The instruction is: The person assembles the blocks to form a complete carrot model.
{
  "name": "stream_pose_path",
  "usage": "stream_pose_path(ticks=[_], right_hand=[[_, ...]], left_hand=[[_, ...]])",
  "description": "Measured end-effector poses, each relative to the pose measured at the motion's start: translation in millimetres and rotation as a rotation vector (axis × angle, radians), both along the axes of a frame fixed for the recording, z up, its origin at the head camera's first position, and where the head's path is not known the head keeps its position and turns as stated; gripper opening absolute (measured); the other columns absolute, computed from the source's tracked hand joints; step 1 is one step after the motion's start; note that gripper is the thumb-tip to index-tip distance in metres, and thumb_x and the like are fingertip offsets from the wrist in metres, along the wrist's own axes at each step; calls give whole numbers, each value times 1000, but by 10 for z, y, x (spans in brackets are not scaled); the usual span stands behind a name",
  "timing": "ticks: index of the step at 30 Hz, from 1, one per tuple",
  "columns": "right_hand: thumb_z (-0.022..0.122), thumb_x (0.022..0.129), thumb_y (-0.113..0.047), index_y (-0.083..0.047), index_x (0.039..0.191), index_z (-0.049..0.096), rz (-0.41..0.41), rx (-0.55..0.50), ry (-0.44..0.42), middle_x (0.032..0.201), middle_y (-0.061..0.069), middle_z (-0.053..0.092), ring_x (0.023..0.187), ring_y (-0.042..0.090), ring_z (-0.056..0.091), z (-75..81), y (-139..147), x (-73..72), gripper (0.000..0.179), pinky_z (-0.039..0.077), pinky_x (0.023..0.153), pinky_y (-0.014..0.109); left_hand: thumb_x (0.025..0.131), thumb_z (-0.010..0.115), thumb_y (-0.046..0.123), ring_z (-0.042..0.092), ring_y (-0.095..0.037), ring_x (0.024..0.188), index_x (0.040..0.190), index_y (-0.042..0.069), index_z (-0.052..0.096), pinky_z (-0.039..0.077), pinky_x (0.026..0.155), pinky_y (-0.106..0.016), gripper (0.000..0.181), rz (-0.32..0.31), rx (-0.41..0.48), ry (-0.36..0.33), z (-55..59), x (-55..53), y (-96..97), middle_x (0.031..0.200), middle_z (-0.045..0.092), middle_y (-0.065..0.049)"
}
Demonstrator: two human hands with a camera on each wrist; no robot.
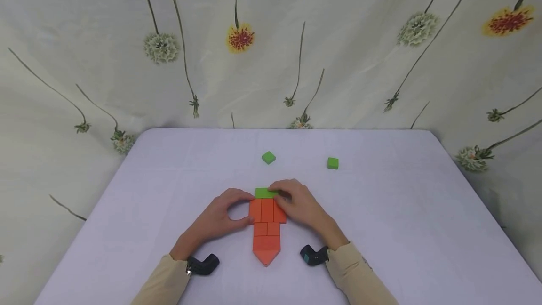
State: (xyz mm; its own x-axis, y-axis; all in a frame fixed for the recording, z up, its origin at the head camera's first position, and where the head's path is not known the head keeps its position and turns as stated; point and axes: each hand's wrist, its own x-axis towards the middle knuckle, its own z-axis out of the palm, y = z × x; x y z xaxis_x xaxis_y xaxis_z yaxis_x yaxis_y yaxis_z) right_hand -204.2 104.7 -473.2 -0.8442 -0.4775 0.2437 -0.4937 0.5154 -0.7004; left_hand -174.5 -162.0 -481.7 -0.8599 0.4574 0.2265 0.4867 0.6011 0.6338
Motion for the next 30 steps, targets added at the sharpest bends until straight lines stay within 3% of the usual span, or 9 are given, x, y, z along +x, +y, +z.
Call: stream_pose_path(ticks=[6, 25, 30], right_hand=[[69, 96, -6, -15, 125, 72, -18, 2, 28, 127, 1, 70, 111, 20, 65, 28, 22, -37, 30, 57, 97, 42], [68, 95, -3, -3, 127, 69, -329, 31, 136, 133, 18, 67, 119, 36, 61, 186, 461, -255, 32, 58, 93, 51], [68, 93, 0, 1, 125, 69, -402, 23, 186, 129, 23, 67, 109, 42, 60, 202, 594, -285, 32, 54, 89, 54]], left_hand=[[86, 84, 32, 59, -14, 123, 128, 21, 69, 54, 105, -38, 46, -7, 5, 9, 3, -4, -1, 126, 67, 6], [86, 85, 30, 60, -14, 123, 127, 21, 69, 53, 105, -38, 45, -15, -4, 32, -4, -11, -1, 125, 67, 6], [86, 85, 30, 60, -14, 123, 128, 21, 69, 53, 105, -38, 46, -10, -8, 30, -11, -7, -4, 126, 67, 6]])
